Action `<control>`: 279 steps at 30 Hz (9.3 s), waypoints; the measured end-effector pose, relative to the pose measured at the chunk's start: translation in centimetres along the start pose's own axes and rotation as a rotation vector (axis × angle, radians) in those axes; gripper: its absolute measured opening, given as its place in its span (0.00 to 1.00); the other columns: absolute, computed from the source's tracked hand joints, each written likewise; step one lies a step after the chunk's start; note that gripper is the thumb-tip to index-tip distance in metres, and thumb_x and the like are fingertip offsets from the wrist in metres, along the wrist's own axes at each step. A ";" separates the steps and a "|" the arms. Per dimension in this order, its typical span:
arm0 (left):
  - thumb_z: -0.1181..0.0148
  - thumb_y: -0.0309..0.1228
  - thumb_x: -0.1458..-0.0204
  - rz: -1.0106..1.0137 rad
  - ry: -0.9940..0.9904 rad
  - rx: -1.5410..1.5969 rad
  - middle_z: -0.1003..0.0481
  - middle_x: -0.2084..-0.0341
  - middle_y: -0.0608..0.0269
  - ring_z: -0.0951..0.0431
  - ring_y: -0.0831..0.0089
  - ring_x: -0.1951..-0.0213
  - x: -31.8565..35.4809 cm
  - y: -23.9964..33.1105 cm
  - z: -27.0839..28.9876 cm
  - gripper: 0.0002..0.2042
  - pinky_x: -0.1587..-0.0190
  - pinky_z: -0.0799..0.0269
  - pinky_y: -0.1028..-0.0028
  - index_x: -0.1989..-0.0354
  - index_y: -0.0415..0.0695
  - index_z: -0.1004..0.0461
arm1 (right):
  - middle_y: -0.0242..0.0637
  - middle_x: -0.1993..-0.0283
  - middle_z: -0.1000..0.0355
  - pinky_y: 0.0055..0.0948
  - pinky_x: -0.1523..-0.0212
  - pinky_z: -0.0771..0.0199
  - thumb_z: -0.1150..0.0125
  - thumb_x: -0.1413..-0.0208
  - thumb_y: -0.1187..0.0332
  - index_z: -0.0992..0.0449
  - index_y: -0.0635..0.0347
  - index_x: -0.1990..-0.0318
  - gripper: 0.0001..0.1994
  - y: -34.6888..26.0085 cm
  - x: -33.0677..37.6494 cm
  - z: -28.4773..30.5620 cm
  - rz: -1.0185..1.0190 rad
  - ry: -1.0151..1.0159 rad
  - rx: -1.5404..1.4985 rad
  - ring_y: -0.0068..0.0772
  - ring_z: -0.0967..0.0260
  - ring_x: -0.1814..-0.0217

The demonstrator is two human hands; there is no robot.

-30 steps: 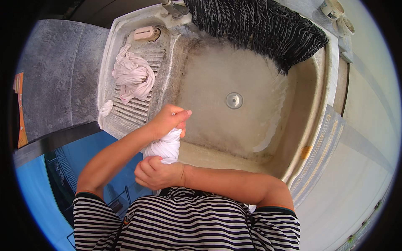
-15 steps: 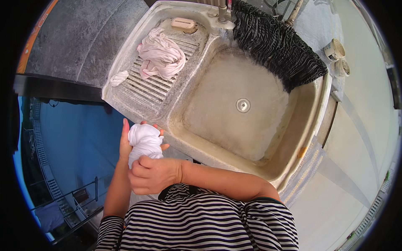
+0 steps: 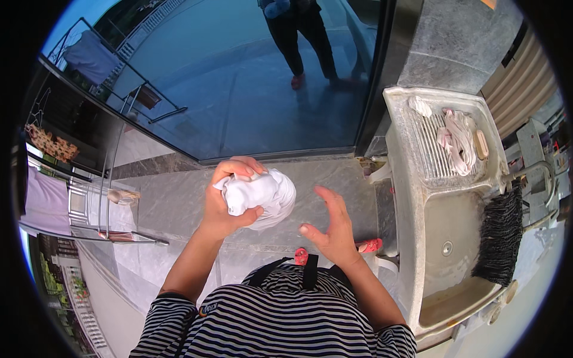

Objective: The person washes a white t-shirt by hand in an outdoor sink, rinses it under running water, wrings it out, then hangs it on a drying rack using a hanger.

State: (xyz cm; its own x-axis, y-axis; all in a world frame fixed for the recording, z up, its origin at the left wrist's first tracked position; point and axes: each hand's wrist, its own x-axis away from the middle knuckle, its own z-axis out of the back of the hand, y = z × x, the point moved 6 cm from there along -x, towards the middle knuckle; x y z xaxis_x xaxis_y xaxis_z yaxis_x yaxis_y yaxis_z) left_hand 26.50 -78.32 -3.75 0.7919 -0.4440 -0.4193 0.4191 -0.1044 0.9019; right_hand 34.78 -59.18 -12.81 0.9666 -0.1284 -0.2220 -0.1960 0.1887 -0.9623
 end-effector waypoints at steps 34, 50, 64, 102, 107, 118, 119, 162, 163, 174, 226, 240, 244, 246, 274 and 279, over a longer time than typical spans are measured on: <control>0.37 0.35 0.41 -0.051 1.977 -0.494 0.29 0.73 0.74 0.34 0.85 0.71 40.6 25.0 24.9 0.10 0.64 0.37 0.80 0.69 0.45 0.30 | 0.28 0.70 0.28 0.23 0.67 0.30 0.29 0.51 0.76 0.28 0.60 0.67 0.10 -21.0 -10.8 -44.5 -0.263 -0.949 -0.783 0.18 0.32 0.70; 0.37 0.33 0.41 0.077 1.715 -0.435 0.28 0.71 0.72 0.28 0.82 0.67 63.3 35.9 28.2 0.08 0.64 0.30 0.78 0.66 0.44 0.30 | 0.41 0.48 0.28 0.35 0.53 0.25 0.24 0.57 0.68 0.30 0.59 0.44 0.30 -33.3 35.1 -63.6 0.741 -1.581 -0.324 0.40 0.28 0.48; 0.25 0.48 0.56 0.590 1.800 -0.596 0.31 0.46 0.55 0.28 0.65 0.46 88.0 27.0 38.6 0.46 0.46 0.30 0.63 0.32 0.43 0.45 | 0.31 0.56 0.25 0.23 0.52 0.30 0.42 0.35 0.61 0.24 0.66 0.53 0.15 -32.9 47.5 -92.1 -0.588 -1.670 -0.702 0.19 0.30 0.54; 0.33 0.35 0.48 0.757 1.854 -0.224 0.24 0.58 0.52 0.26 0.69 0.55 154.8 47.0 118.1 0.22 0.50 0.32 0.68 0.49 0.36 0.30 | 0.29 0.66 0.28 0.24 0.58 0.31 0.40 0.47 0.75 0.27 0.64 0.58 0.10 -65.9 73.4 -184.9 0.099 -1.938 -0.570 0.18 0.33 0.60; 0.40 0.37 0.40 0.519 2.117 -0.418 0.29 0.45 0.48 0.28 0.66 0.47 160.6 62.5 129.9 0.27 0.46 0.32 0.67 0.39 0.31 0.36 | 0.27 0.63 0.28 0.21 0.60 0.32 0.37 0.46 0.77 0.25 0.64 0.56 0.10 -71.4 75.3 -195.5 0.398 -1.684 -0.427 0.15 0.33 0.60; 0.39 0.23 0.45 0.503 1.974 -0.697 0.30 0.74 0.68 0.31 0.82 0.70 172.1 61.0 166.2 0.04 0.69 0.36 0.78 0.67 0.39 0.29 | 0.44 0.65 0.24 0.36 0.64 0.26 0.35 0.55 0.77 0.25 0.63 0.60 0.12 -71.7 78.5 -230.4 0.599 -1.534 -0.386 0.48 0.24 0.63; 0.40 0.26 0.43 0.330 2.110 -0.617 0.32 0.73 0.73 0.35 0.84 0.70 174.6 63.0 169.6 0.06 0.68 0.39 0.81 0.64 0.40 0.31 | 0.44 0.65 0.24 0.36 0.64 0.26 0.35 0.55 0.77 0.25 0.63 0.60 0.12 -72.7 78.1 -233.8 0.591 -1.535 -0.386 0.48 0.24 0.63; 0.50 0.23 0.45 0.275 1.703 -0.940 0.27 0.63 0.67 0.29 0.78 0.60 196.5 62.2 309.3 0.07 0.53 0.34 0.78 0.60 0.41 0.28 | 0.36 0.70 0.26 0.29 0.75 0.26 0.37 0.65 0.85 0.24 0.60 0.67 0.14 -89.0 51.4 -358.2 0.855 -0.705 -0.142 0.37 0.25 0.73; 0.49 0.24 0.41 0.160 1.762 -1.006 0.26 0.58 0.66 0.27 0.74 0.54 197.7 63.2 312.5 0.09 0.48 0.32 0.74 0.54 0.41 0.26 | 0.33 0.71 0.29 0.28 0.78 0.28 0.35 0.68 0.84 0.24 0.59 0.67 0.16 -91.8 49.5 -358.3 0.973 -0.572 -0.197 0.33 0.26 0.76; 0.41 0.22 0.54 0.719 0.214 -1.086 0.24 0.70 0.49 0.23 0.42 0.67 182.9 30.2 335.0 0.09 0.65 0.28 0.51 0.63 0.42 0.26 | 0.44 0.60 0.24 0.43 0.61 0.25 0.45 0.51 0.74 0.26 0.61 0.64 0.07 -62.8 34.1 -373.8 0.538 -1.311 1.134 0.48 0.24 0.57; 0.29 0.23 0.59 0.474 -0.093 -0.785 0.21 0.77 0.52 0.18 0.63 0.74 36.0 -37.1 406.1 0.10 0.67 0.26 0.70 0.68 0.37 0.22 | 0.37 0.50 0.26 0.34 0.62 0.19 0.29 0.46 0.60 0.30 0.63 0.40 0.29 -11.1 -111.0 -369.1 -0.921 0.407 -0.112 0.31 0.26 0.51; 0.30 0.47 0.51 0.854 -0.516 -1.363 0.24 0.77 0.41 0.24 0.52 0.78 -1.3 -67.0 393.2 0.27 0.73 0.29 0.59 0.55 0.34 0.22 | 0.57 0.30 0.45 0.44 0.30 0.46 0.23 0.59 0.57 0.56 0.62 0.27 0.56 30.6 -147.7 -329.4 -1.019 1.337 -0.344 0.51 0.44 0.29; 0.30 0.47 0.50 0.785 -0.513 -1.320 0.23 0.74 0.37 0.21 0.52 0.74 -8.8 -70.1 388.6 0.28 0.69 0.27 0.58 0.54 0.32 0.23 | 0.45 0.43 0.31 0.37 0.49 0.33 0.24 0.58 0.57 0.40 0.59 0.36 0.42 31.8 -153.5 -322.6 -0.969 1.479 -0.536 0.42 0.32 0.47; 0.30 0.48 0.50 0.722 -0.527 -1.277 0.22 0.71 0.38 0.19 0.51 0.71 -12.6 -70.9 386.4 0.28 0.66 0.26 0.58 0.53 0.33 0.23 | 0.38 0.54 0.25 0.35 0.58 0.32 0.25 0.56 0.57 0.32 0.57 0.46 0.31 32.8 -154.0 -319.6 -0.884 1.495 -0.622 0.39 0.28 0.57; 0.36 0.30 0.43 0.181 -0.357 -0.335 0.24 0.77 0.57 0.29 0.75 0.76 -28.4 -53.0 404.6 0.10 0.69 0.31 0.71 0.65 0.35 0.27 | 0.24 0.79 0.39 0.18 0.79 0.55 0.50 0.36 0.65 0.32 0.57 0.75 0.14 -26.7 -154.8 -357.0 0.071 1.129 -0.289 0.12 0.50 0.80; 0.36 0.30 0.43 0.042 -0.420 -0.402 0.26 0.80 0.59 0.33 0.80 0.76 -28.8 -48.7 408.7 0.12 0.71 0.32 0.73 0.71 0.35 0.29 | 0.24 0.82 0.48 0.22 0.79 0.57 0.50 0.31 0.61 0.42 0.52 0.81 0.22 -35.2 -164.2 -371.2 0.073 0.814 -0.499 0.17 0.56 0.80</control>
State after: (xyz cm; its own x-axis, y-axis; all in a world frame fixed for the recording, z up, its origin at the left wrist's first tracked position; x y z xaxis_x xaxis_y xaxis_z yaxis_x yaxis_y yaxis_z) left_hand -198.27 -424.11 6.70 0.6019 -0.7636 -0.2337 0.5919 0.2301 0.7724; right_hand -178.48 -406.12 -0.88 0.5744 -0.8058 -0.1443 -0.4809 -0.1895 -0.8561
